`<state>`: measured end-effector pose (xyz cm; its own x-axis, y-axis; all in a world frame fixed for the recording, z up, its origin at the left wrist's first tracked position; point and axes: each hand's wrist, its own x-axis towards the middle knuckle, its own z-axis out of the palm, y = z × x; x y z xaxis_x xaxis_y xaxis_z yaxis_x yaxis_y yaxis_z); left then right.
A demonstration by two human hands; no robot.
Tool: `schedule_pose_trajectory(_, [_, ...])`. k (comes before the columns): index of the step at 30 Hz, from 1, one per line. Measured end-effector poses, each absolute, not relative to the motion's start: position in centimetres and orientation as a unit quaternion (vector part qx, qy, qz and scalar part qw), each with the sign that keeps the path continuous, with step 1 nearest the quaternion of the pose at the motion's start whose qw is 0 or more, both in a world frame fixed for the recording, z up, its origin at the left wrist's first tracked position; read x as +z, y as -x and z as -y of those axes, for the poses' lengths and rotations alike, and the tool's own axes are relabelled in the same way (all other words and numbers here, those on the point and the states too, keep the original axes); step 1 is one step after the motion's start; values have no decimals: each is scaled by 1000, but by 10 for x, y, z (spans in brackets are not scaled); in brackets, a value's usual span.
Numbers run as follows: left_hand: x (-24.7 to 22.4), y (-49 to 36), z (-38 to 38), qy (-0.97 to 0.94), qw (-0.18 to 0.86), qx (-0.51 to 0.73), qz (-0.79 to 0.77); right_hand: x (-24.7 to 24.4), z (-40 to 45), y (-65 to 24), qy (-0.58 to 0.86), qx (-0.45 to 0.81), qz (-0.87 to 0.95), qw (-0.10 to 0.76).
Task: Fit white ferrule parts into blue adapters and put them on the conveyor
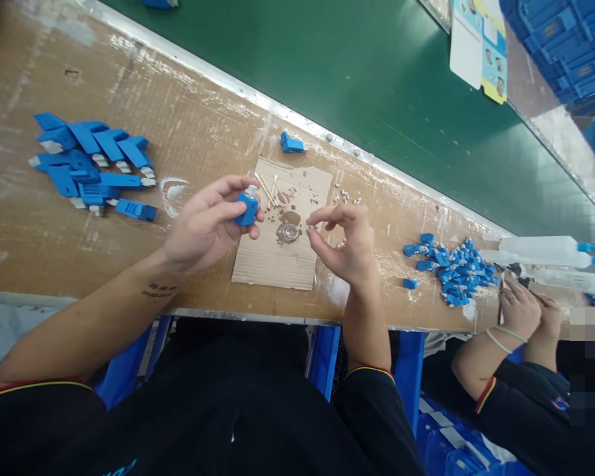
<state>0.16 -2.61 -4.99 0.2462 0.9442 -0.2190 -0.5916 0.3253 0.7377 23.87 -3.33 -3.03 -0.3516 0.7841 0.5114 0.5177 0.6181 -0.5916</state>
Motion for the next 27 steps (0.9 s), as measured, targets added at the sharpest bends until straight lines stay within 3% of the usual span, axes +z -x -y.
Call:
schedule_pose_trajectory(4, [-55, -6, 30, -285, 757, 497, -314, -28, 44, -211, 383, 174, 754, 505])
schedule_pose_trajectory(8, [-60, -8, 33, -285, 776, 480, -294, -41, 46, -191, 368, 183, 726, 552])
schedule_pose_trajectory(27, [-62, -8, 36, -334, 766, 454, -309, -53, 47, -190, 345, 198, 742, 539])
